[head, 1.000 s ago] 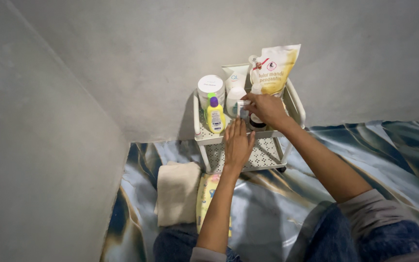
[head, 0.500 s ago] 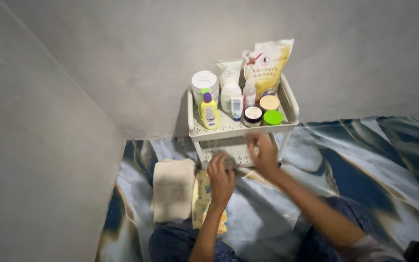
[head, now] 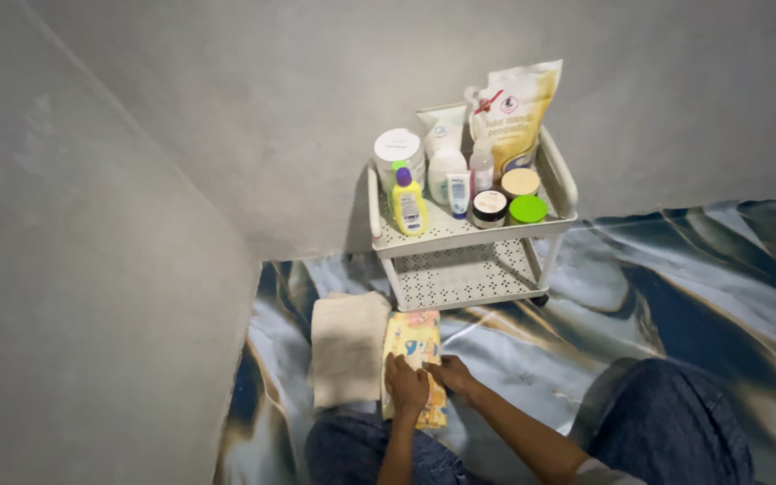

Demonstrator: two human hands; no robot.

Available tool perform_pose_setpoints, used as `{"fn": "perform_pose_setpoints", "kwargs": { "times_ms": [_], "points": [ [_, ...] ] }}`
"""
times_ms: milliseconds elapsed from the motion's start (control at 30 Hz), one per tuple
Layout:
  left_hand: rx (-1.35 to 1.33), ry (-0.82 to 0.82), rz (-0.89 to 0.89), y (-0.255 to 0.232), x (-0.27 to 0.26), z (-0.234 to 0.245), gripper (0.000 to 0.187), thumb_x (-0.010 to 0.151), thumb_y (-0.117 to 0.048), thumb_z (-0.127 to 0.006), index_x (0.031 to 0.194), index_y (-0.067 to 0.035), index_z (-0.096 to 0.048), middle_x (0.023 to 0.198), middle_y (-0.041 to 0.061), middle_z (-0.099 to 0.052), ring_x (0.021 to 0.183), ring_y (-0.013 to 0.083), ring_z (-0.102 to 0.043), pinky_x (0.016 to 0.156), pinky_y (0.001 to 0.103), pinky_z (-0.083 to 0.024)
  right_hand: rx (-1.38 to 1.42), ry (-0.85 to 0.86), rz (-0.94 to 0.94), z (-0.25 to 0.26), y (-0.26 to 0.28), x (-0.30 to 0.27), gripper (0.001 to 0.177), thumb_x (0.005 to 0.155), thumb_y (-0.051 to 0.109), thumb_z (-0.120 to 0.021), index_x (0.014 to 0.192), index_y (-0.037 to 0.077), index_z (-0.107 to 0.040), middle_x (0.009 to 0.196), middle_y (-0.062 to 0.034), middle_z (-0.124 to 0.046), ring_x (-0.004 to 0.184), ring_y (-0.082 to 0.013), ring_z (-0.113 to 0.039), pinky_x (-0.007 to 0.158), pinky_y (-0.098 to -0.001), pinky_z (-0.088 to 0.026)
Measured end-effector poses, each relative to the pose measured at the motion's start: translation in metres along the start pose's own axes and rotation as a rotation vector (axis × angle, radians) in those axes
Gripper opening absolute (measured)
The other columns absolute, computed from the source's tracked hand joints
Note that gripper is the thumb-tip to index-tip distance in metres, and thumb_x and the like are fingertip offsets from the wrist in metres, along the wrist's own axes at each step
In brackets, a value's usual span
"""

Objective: The person sits on the floor and organizes bathroom supplies on a two-tiered white plastic shelf. They repeatedly pick up bottles, jars, and a pouch, place them on the shelf, then remove them again, and also fold and place towels on the lower shelf.

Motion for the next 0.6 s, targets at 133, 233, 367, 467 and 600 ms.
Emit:
{"fn": "perform_pose_setpoints", "kwargs": {
  "times_ms": [133, 233, 367, 467, 600],
  "points": [
    [-0.069, 0.086, 0.018, -0.001, 0.002, 0.001, 0.058, 0.095, -0.033, -0.064, 0.139, 0.002, -0.047, 0.15, 0.028, -0.039, 0.141, 0.0434, -0.036, 0.116, 0.055, -0.028, 0.21, 0.07, -0.119, -0.006, 0.006, 0.005, 0.039, 0.091, 0.018, -0.072, 0.123, -0.004, -0.066, 0.104, -0.0137, -0.074, 0.082, -0.0203, -0.072, 0.071, -0.0345, -0.061],
    [-0.177, 0.089, -0.02, 0.0, -0.006, 0.006, 0.056, 0.096, -0.028, -0.058, 0.143, -0.001, -0.047, 0.151, 0.026, -0.044, 0.14, 0.0418, -0.042, 0.116, 0.051, -0.033, 0.306, 0.146, -0.13, 0.003, 0.009, -0.005, 0.044, 0.091, 0.018, -0.072, 0.129, -0.004, -0.064, 0.114, -0.0149, -0.072, 0.095, -0.0216, -0.071, 0.082, -0.0363, -0.061],
    [-0.219, 0.085, -0.074, -0.005, -0.013, 0.017, 0.061, 0.096, -0.033, -0.063, 0.143, 0.001, -0.045, 0.148, 0.026, -0.044, 0.139, 0.0419, -0.041, 0.114, 0.049, -0.032, 0.413, 0.226, -0.128, 0.04, 0.031, -0.034, 0.046, 0.089, 0.019, -0.07, 0.13, 0.0, -0.062, 0.121, -0.0133, -0.073, 0.108, -0.0238, -0.071, 0.095, -0.0383, -0.06],
    [-0.589, 0.171, -0.036, -0.016, -0.018, 0.02, 0.063, 0.098, -0.033, -0.061, 0.146, 0.002, -0.039, 0.141, 0.023, -0.052, 0.131, 0.0355, -0.051, 0.109, 0.043, -0.039, 0.299, 0.224, -0.149, 0.078, 0.056, -0.055, 0.045, 0.091, 0.021, -0.066, 0.129, -0.001, -0.059, 0.121, -0.0173, -0.073, 0.109, -0.0284, -0.073, 0.096, -0.0407, -0.062],
    [-1.028, 0.464, 0.171, -0.047, -0.009, 0.013, 0.052, 0.101, -0.036, -0.06, 0.138, 0.0, -0.05, 0.126, 0.012, -0.067, 0.114, 0.0195, -0.064, 0.098, 0.033, -0.05, 0.492, 0.227, -0.007, 0.106, 0.1, -0.05, 0.044, 0.093, 0.017, -0.061, 0.133, 0.001, -0.054, 0.125, -0.0151, -0.07, 0.109, -0.0239, -0.071, 0.097, -0.0387, -0.059]
  ]
}}
Point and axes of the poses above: each hand's wrist, its own x-axis towards the middle knuckle, its own z-axis out of the back of the hand, y = z × x, the point moved 3 cm from there along x, towards the middle knuckle
